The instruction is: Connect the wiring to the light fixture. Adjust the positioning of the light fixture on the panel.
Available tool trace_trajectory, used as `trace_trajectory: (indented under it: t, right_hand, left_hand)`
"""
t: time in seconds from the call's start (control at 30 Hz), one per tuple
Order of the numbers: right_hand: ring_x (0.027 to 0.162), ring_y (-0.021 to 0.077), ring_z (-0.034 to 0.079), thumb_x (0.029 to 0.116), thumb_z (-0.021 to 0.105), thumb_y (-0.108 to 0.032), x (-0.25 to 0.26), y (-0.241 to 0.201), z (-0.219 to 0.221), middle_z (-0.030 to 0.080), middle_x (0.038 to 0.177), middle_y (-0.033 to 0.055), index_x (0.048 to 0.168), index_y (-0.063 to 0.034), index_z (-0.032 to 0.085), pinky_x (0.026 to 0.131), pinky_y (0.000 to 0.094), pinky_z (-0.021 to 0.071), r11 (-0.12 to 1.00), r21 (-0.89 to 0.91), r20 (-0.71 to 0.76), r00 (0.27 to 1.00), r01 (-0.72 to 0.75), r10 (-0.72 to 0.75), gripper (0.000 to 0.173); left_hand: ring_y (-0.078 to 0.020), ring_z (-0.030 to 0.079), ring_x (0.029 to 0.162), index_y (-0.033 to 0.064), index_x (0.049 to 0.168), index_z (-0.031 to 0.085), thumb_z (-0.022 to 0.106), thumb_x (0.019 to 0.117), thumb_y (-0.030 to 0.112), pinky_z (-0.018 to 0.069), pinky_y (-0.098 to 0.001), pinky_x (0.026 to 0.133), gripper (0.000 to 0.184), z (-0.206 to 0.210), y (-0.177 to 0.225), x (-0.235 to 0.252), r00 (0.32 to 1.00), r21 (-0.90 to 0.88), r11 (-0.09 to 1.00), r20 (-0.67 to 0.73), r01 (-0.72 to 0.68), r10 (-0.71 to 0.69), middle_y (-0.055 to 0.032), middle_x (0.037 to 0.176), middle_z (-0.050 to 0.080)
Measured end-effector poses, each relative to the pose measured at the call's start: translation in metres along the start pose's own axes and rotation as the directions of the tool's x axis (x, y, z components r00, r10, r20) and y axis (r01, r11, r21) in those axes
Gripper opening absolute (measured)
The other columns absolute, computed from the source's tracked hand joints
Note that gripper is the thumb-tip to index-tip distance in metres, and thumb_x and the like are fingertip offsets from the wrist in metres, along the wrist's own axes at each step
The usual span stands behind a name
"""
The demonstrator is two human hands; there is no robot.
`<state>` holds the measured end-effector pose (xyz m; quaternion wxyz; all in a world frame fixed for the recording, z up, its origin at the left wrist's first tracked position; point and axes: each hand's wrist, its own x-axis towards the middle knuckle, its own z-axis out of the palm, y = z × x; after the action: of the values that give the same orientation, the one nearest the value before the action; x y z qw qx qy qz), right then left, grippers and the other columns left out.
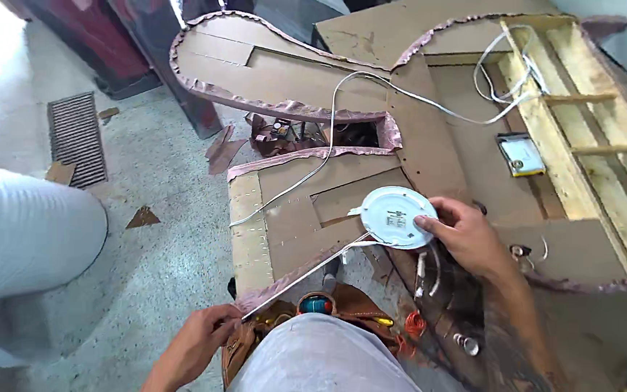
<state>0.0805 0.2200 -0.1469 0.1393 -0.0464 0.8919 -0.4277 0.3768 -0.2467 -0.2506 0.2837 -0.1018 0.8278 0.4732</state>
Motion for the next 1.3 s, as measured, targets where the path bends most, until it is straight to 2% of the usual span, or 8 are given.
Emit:
trace_trajectory:
  t: [0.13, 0.33, 0.5, 0.7, 0.83, 0.97, 1.2, 1.3]
  right_hand:
    - [0.092, 0.0214, 0.072, 0.0927, 0.074, -0.026, -0.104, 0.033, 0.023, 0.072, 0.108, 0.009, 0.128, -0.0117, 0.063, 0.08, 0.0448, 0.0637, 0.992, 0.07, -0.259, 0.958, -0.109, 0.123, 0.039]
    - [0.087, 0.0203, 0.071, 0.094, 0.07, -0.011, -0.198, 0.056, 0.099, 0.07, 0.104, 0.0133, 0.128, -0.004, 0.061, 0.077, 0.0425, 0.0621, 0.943, 0.212, -0.492, 0.805, -0.257, 0.33, 0.035]
    - [0.084, 0.0255, 0.071, 0.0932, 0.071, -0.008, -0.225, 0.08, 0.153, 0.072, 0.1, 0.0157, 0.123, -0.0023, 0.064, 0.076, 0.0484, 0.0621, 0.915, 0.307, -0.595, 0.697, -0.262, 0.399, 0.031]
    - [0.096, 0.0277, 0.072, 0.0959, 0.072, -0.017, -0.242, 0.091, 0.208, 0.072, 0.113, 0.0159, 0.131, -0.0064, 0.062, 0.085, 0.0538, 0.061, 0.867, 0.375, -0.562, 0.664, -0.327, 0.494, 0.038]
    - [0.098, 0.0222, 0.073, 0.0972, 0.069, -0.021, -0.254, 0.106, 0.247, 0.073, 0.112, 0.0094, 0.128, -0.0105, 0.064, 0.087, 0.0517, 0.0617, 0.854, 0.406, -0.542, 0.667, -0.325, 0.512, 0.033]
    - [0.1, 0.0202, 0.073, 0.0958, 0.069, -0.021, -0.252, 0.113, 0.273, 0.073, 0.113, 0.0089, 0.127, -0.0091, 0.064, 0.09, 0.0483, 0.0614, 0.825, 0.493, -0.535, 0.65, -0.278, 0.539, 0.034]
    - [0.091, 0.0171, 0.072, 0.0953, 0.069, -0.022, -0.254, 0.099, 0.307, 0.074, 0.104, 0.0063, 0.121, -0.0101, 0.066, 0.082, 0.0443, 0.0623, 0.793, 0.582, -0.595, 0.571, -0.18, 0.567, 0.028]
    - [0.091, 0.0171, 0.072, 0.0953, 0.069, -0.023, -0.253, 0.087, 0.325, 0.074, 0.103, 0.0065, 0.121, -0.0102, 0.066, 0.082, 0.0438, 0.0622, 0.772, 0.621, -0.615, 0.528, -0.131, 0.585, 0.029]
  left_hand:
    - [-0.0164, 0.071, 0.106, 0.0207, 0.119, 0.075, 0.059, 0.103, 0.041, 0.0568, -0.05, 0.099, 0.03, -0.061, -0.028, 0.014, 0.991, 0.208, 0.978, 0.132, -0.023, -0.005, 0.0005, 0.113, 0.075]
    - [-0.0266, 0.064, 0.122, 0.0164, 0.15, 0.05, 0.07, 0.0967, 0.019, 0.057, -0.051, 0.099, 0.057, -0.073, -0.077, 0.156, 0.926, 0.017, 0.99, -0.351, -0.138, 0.135, -0.0114, 0.143, 0.058]
    - [-0.0214, 0.072, 0.098, 0.0078, 0.119, 0.069, 0.049, 0.1092, 0.033, 0.0601, -0.0497, 0.09, 0.034, -0.042, -0.093, 0.178, 0.854, -0.101, 0.966, -0.495, -0.238, 0.159, -0.0095, 0.107, 0.074]
    - [-0.023, 0.068, 0.113, 0.0093, 0.14, 0.052, 0.056, 0.1057, 0.022, 0.0583, -0.0472, 0.098, 0.037, -0.036, -0.11, 0.174, 0.885, -0.295, 0.871, -0.381, -0.392, 0.269, -0.0101, 0.133, 0.064]
    - [-0.0215, 0.07, 0.101, 0.0042, 0.122, 0.065, 0.051, 0.1091, 0.025, 0.0569, -0.0476, 0.095, 0.028, -0.023, -0.117, 0.176, 0.856, -0.148, 0.915, -0.433, -0.375, 0.281, -0.0118, 0.109, 0.071]
    - [-0.0221, 0.068, 0.111, 0.0072, 0.144, 0.05, 0.05, 0.109, 0.025, 0.0572, -0.0454, 0.098, 0.039, -0.01, -0.116, 0.17, 0.842, -0.26, 0.854, -0.441, -0.451, 0.311, -0.0113, 0.131, 0.064]
    - [-0.0251, 0.067, 0.103, -0.0033, 0.133, 0.054, 0.038, 0.1112, 0.024, 0.0556, -0.0453, 0.096, 0.038, -0.006, -0.103, 0.164, 0.735, 0.127, 0.889, -0.518, -0.441, 0.438, -0.0197, 0.116, 0.065]
    - [-0.023, 0.068, 0.1, -0.0057, 0.131, 0.051, 0.031, 0.1111, 0.022, 0.0576, -0.0444, 0.094, 0.04, -0.012, -0.101, 0.162, 0.731, 0.02, 0.869, -0.532, -0.494, 0.427, -0.0178, 0.114, 0.065]
